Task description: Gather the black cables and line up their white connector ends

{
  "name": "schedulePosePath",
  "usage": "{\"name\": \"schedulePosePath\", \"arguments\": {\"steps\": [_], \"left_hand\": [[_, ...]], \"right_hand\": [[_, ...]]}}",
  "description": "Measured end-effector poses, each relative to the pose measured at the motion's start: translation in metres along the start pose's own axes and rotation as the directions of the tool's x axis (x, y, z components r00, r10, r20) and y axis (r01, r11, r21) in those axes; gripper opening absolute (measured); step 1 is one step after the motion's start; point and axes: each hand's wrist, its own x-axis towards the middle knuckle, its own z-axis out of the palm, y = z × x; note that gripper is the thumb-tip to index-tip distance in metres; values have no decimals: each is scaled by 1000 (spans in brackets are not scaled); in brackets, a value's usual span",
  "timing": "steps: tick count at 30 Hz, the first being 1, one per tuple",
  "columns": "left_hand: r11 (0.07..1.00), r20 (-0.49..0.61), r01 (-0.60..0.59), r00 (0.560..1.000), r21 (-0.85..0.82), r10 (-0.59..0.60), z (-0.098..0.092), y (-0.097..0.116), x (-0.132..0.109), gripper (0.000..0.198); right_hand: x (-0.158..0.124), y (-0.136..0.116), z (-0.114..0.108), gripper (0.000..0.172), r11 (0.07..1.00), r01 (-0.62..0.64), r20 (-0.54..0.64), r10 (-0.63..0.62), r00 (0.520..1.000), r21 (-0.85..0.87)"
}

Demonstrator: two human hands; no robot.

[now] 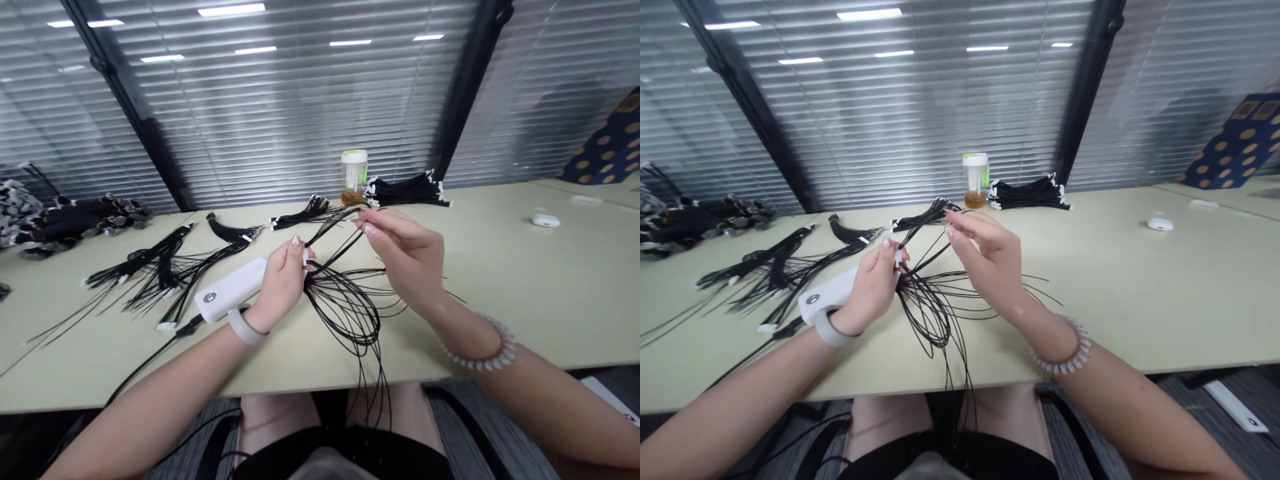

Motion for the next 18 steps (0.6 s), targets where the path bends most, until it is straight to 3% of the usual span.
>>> {"name": "schedulePosePath", "arguments": {"steps": [3, 8, 15, 18], "left_hand": [[1000, -11, 12, 1000, -27, -12, 0, -2, 1, 40], [999, -28, 13, 1000, 50, -11, 1, -1, 0, 40], [976, 6, -35, 999, 215, 34, 2, 3, -3, 38], [975, 26, -32, 999, 218, 27, 2, 1, -2, 41]], "right_hand": [[1, 1, 0, 8, 998, -43, -107, 48, 993, 51], [5, 4, 1, 11, 972, -178, -164, 203, 965, 156], [22, 3, -14, 16, 973, -49, -178, 91, 980, 227], [19, -3, -14, 18, 952, -120, -98, 153, 983, 280]]}}
